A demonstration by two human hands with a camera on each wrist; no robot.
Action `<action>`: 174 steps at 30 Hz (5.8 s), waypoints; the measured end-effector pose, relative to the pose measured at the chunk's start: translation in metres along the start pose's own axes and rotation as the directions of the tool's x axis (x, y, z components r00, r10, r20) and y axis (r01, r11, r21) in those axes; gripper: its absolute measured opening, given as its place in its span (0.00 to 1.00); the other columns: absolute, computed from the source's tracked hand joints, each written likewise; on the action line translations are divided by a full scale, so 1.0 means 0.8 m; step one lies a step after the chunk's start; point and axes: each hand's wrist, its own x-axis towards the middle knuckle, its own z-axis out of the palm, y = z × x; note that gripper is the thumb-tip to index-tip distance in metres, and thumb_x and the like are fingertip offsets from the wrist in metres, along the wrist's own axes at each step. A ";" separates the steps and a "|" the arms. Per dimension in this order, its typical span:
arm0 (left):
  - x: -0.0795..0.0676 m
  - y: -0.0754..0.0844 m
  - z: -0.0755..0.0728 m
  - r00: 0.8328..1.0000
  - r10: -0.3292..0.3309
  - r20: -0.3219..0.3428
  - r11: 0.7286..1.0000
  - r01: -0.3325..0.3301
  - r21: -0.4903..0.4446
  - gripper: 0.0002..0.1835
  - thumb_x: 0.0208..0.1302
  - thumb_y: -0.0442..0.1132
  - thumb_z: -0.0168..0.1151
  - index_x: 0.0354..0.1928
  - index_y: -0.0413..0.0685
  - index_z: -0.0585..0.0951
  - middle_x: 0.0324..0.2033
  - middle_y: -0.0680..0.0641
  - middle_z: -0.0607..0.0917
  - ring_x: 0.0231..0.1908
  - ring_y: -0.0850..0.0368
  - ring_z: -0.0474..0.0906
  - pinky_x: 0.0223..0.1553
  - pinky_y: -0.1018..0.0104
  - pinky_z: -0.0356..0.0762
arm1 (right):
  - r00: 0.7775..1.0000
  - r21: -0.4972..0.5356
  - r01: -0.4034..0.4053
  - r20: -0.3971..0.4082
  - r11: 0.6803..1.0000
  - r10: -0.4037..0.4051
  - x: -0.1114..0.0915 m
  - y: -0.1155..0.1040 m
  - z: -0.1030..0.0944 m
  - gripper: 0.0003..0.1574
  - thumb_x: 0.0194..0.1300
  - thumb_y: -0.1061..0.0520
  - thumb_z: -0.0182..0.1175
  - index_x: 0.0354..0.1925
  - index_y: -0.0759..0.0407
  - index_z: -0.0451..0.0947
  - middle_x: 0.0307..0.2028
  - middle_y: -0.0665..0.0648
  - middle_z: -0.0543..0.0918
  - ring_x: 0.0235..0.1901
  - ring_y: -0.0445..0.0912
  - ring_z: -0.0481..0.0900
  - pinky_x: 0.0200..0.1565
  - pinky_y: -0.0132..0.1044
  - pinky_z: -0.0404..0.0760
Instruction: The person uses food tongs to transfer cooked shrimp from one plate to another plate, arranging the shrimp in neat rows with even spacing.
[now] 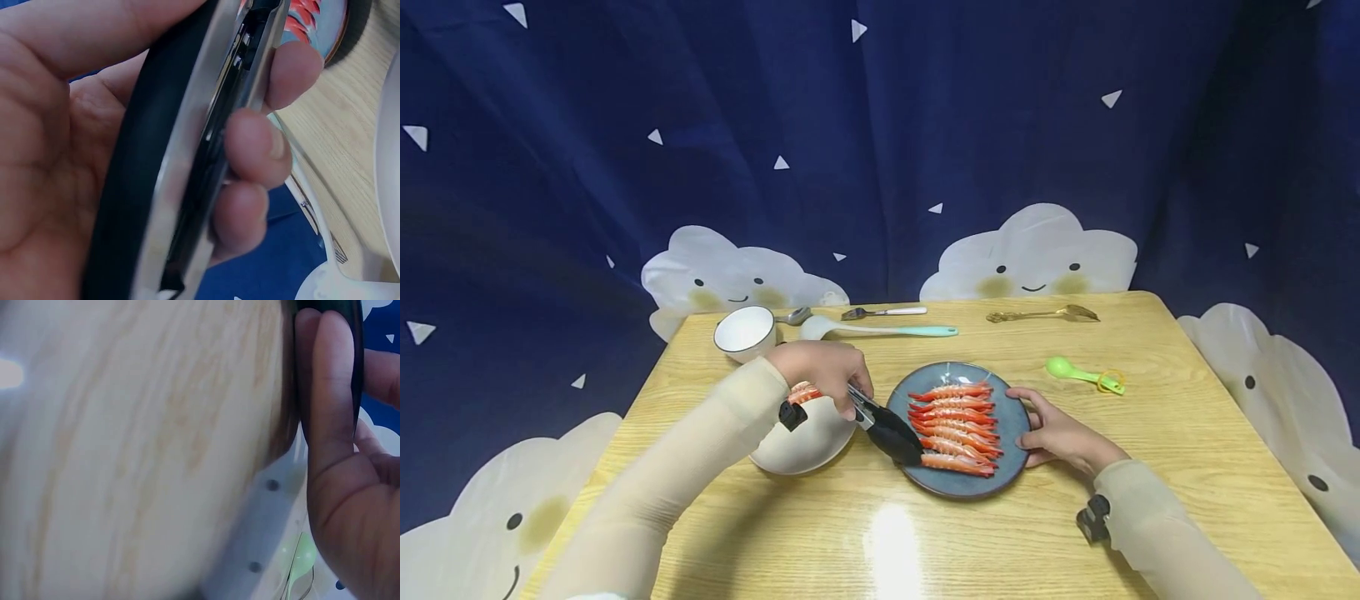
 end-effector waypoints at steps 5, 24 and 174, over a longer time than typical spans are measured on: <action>0.005 -0.003 -0.003 1.000 -0.021 -0.001 1.000 0.021 -0.017 0.09 0.43 0.43 0.68 0.31 0.57 0.82 0.21 0.60 0.77 0.21 0.64 0.70 0.24 0.71 0.69 | 1.000 -0.003 -0.002 -0.001 1.000 0.002 0.000 0.001 0.000 0.50 0.53 0.72 0.52 0.65 0.50 0.37 0.52 0.73 0.58 0.36 0.56 0.76 0.32 0.51 0.75; 0.025 -0.010 0.015 0.991 0.099 -0.090 0.971 -0.116 -0.208 0.15 0.45 0.39 0.67 0.39 0.56 0.82 0.25 0.62 0.81 0.26 0.68 0.71 0.32 0.73 0.69 | 1.000 0.002 0.016 0.004 1.000 -0.016 0.002 0.001 -0.002 0.50 0.53 0.71 0.53 0.65 0.50 0.37 0.50 0.72 0.61 0.35 0.56 0.76 0.31 0.51 0.75; -0.068 -0.062 0.055 0.973 0.131 -0.191 0.813 -0.216 -0.541 0.15 0.48 0.39 0.65 0.41 0.49 0.81 0.23 0.51 0.80 0.15 0.58 0.66 0.14 0.71 0.64 | 1.000 0.007 0.007 0.001 1.000 -0.007 0.003 0.002 -0.001 0.50 0.53 0.71 0.52 0.65 0.49 0.37 0.51 0.72 0.60 0.36 0.56 0.76 0.32 0.52 0.75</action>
